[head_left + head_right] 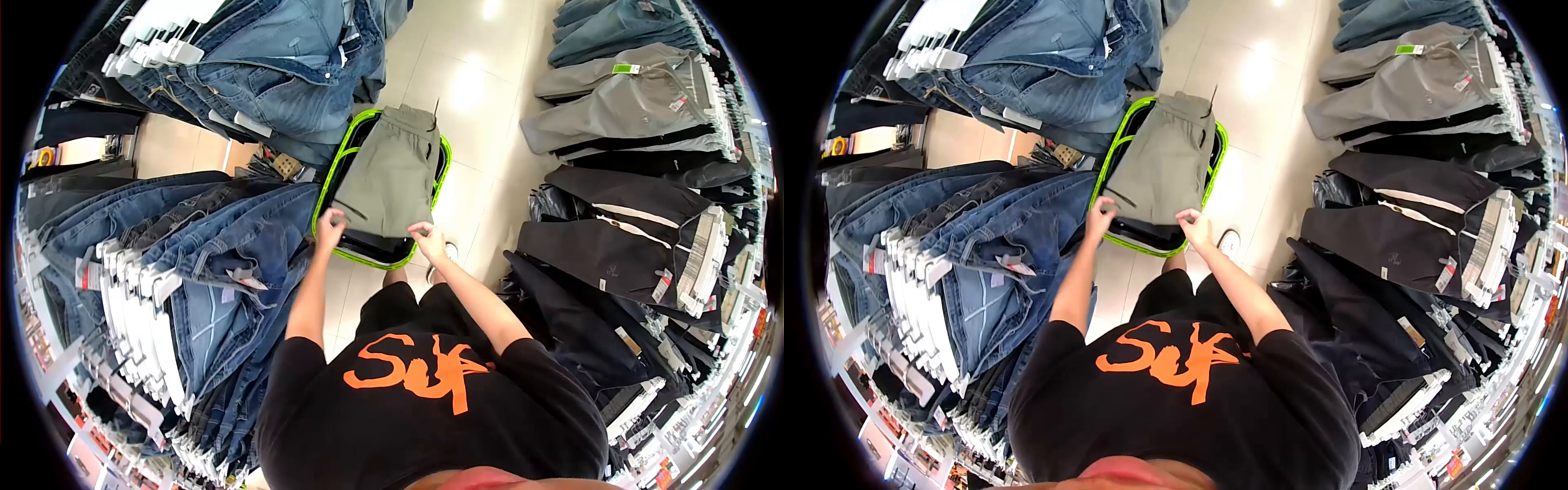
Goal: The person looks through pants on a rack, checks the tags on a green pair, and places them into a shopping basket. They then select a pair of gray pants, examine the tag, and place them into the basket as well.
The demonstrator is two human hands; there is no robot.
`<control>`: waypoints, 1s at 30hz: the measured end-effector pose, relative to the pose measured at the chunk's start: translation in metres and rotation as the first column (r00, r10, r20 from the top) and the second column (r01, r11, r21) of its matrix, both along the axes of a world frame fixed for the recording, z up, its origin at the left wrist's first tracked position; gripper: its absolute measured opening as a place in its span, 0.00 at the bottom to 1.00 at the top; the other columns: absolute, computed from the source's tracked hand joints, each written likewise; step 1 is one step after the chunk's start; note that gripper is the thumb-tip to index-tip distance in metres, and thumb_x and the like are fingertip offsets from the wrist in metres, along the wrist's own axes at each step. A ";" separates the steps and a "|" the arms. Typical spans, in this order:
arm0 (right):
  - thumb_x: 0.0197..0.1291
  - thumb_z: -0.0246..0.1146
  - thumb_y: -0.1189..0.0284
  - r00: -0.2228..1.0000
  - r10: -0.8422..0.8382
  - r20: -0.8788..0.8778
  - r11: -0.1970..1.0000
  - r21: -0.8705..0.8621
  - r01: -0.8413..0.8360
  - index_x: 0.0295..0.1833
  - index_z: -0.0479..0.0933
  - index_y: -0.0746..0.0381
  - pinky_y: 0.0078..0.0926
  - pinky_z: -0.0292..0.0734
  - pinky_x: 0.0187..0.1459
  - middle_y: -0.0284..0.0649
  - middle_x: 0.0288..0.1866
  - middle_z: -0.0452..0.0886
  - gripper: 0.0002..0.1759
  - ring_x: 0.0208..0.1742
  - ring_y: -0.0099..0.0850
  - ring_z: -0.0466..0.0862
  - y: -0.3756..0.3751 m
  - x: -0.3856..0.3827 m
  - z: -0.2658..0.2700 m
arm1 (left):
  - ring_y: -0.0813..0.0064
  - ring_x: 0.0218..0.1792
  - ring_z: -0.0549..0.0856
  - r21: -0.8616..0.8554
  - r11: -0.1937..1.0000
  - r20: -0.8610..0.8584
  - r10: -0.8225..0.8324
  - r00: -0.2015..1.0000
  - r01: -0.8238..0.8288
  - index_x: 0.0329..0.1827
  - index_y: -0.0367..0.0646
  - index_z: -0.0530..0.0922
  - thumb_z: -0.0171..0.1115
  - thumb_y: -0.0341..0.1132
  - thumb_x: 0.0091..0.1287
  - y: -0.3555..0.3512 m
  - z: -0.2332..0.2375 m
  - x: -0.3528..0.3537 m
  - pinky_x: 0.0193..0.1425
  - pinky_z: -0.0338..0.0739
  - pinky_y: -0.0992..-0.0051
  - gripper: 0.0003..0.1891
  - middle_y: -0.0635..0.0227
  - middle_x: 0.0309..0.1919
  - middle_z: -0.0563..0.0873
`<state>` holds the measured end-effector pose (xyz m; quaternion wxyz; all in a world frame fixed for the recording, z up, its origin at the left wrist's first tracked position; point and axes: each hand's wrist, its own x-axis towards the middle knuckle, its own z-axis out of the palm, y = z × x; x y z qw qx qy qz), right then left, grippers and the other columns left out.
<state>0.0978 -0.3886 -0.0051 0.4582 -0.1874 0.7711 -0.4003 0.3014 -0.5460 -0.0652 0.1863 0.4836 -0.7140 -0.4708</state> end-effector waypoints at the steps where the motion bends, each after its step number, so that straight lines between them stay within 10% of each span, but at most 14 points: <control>1: 0.46 0.59 0.77 0.998 0.061 -0.032 0.991 0.118 -0.057 0.32 0.79 0.59 0.15 0.68 0.32 0.33 0.25 0.77 0.06 0.27 0.18 0.73 0.001 0.005 -0.009 | 0.60 0.35 0.79 0.002 1.000 0.066 -0.020 0.998 0.020 0.31 0.40 0.73 0.58 0.25 0.43 0.009 -0.024 0.010 0.40 0.71 0.70 0.10 0.60 0.30 0.80; 7: 0.42 0.59 0.74 0.983 0.182 0.004 0.950 0.257 -0.176 0.30 0.80 0.54 0.20 0.72 0.35 0.37 0.27 0.80 0.07 0.30 0.27 0.79 0.016 0.033 -0.052 | 0.55 0.30 0.78 0.182 0.964 0.344 0.124 0.931 -0.196 0.30 0.44 0.73 0.56 0.25 0.43 0.025 -0.038 0.013 0.36 0.70 0.67 0.09 0.54 0.23 0.78; 15: 0.46 0.58 0.78 0.959 0.165 0.229 0.985 0.005 -0.171 0.34 0.78 0.61 0.21 0.68 0.46 0.39 0.34 0.79 0.08 0.40 0.28 0.77 0.049 0.067 -0.071 | 0.51 0.32 0.77 0.096 0.973 0.363 0.161 0.918 -0.209 0.28 0.44 0.71 0.56 0.27 0.44 0.035 -0.027 0.046 0.36 0.69 0.65 0.07 0.54 0.24 0.78; 30: 0.50 0.55 0.79 0.894 0.195 0.404 0.956 0.127 -0.266 0.39 0.76 0.62 0.18 0.66 0.47 0.34 0.38 0.77 0.09 0.42 0.23 0.74 0.051 0.087 -0.044 | 0.49 0.32 0.76 0.046 0.943 0.438 0.276 0.855 -0.328 0.24 0.44 0.70 0.57 0.34 0.44 0.048 -0.024 0.064 0.36 0.68 0.61 0.07 0.52 0.24 0.78</control>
